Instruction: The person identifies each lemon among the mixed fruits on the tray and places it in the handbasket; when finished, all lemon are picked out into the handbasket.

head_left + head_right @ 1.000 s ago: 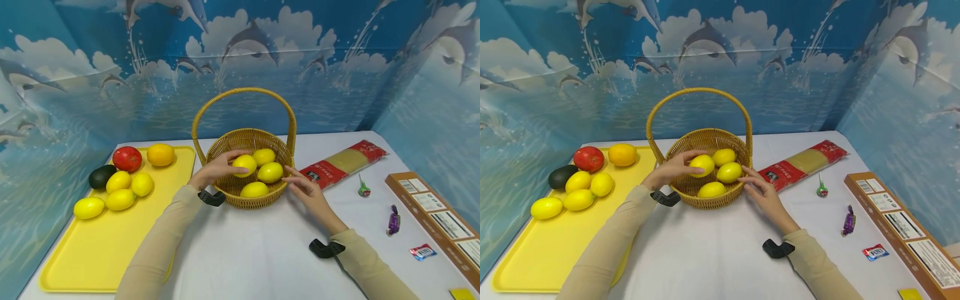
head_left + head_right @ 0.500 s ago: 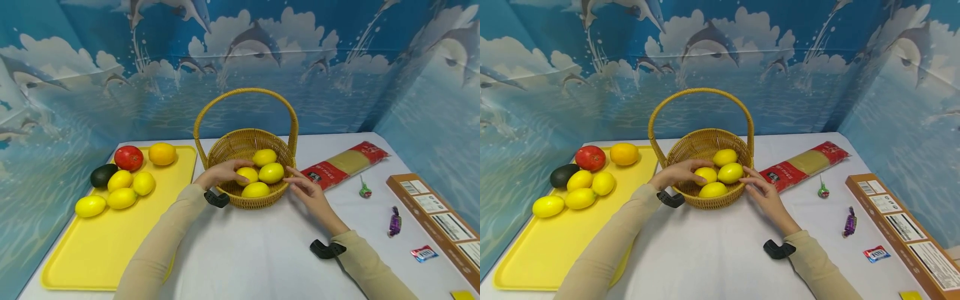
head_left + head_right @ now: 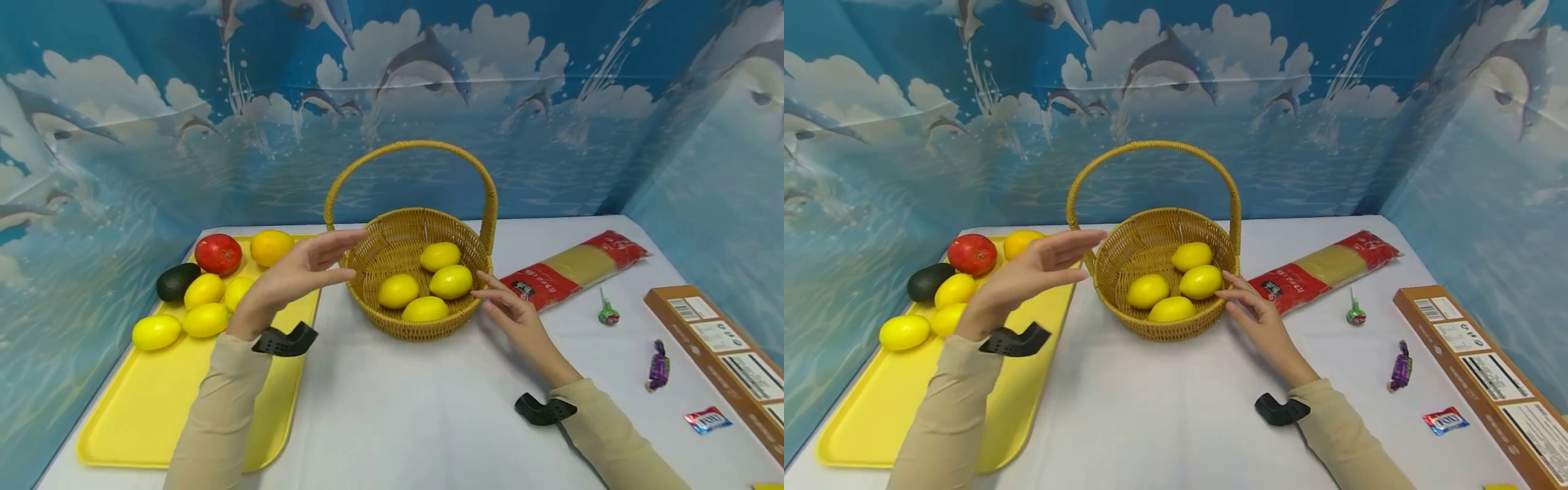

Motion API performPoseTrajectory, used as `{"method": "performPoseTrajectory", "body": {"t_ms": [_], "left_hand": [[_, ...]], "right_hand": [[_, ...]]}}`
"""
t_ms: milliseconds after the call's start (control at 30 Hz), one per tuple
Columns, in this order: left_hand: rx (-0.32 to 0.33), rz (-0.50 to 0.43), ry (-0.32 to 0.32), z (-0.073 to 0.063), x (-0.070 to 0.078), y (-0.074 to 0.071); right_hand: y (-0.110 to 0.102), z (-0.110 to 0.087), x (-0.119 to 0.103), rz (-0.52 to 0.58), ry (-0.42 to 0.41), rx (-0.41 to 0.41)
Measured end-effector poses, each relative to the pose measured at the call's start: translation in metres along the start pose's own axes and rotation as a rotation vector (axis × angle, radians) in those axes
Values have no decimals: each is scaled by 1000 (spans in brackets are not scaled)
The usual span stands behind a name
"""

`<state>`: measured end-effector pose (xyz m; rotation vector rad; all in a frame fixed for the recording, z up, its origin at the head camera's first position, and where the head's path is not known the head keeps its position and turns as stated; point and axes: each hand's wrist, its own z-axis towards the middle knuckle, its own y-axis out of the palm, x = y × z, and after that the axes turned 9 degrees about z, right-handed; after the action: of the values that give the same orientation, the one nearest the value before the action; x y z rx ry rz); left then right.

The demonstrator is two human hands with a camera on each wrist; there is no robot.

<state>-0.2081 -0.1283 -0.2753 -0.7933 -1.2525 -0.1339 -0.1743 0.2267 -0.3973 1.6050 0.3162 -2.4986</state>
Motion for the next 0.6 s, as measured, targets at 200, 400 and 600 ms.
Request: {"method": "performPoseTrajectory", "body": {"t_ms": [200, 400, 600], "left_hand": [[289, -28, -4, -89, 5, -41], [575, -180, 54, -160, -35, -66], [800, -309, -16, -202, -93, -74]], "right_hand": [[-5, -1, 14, 8, -10, -6], [-8, -2, 25, 7, -14, -5], [-10, 1, 22, 0, -14, 1]]}}
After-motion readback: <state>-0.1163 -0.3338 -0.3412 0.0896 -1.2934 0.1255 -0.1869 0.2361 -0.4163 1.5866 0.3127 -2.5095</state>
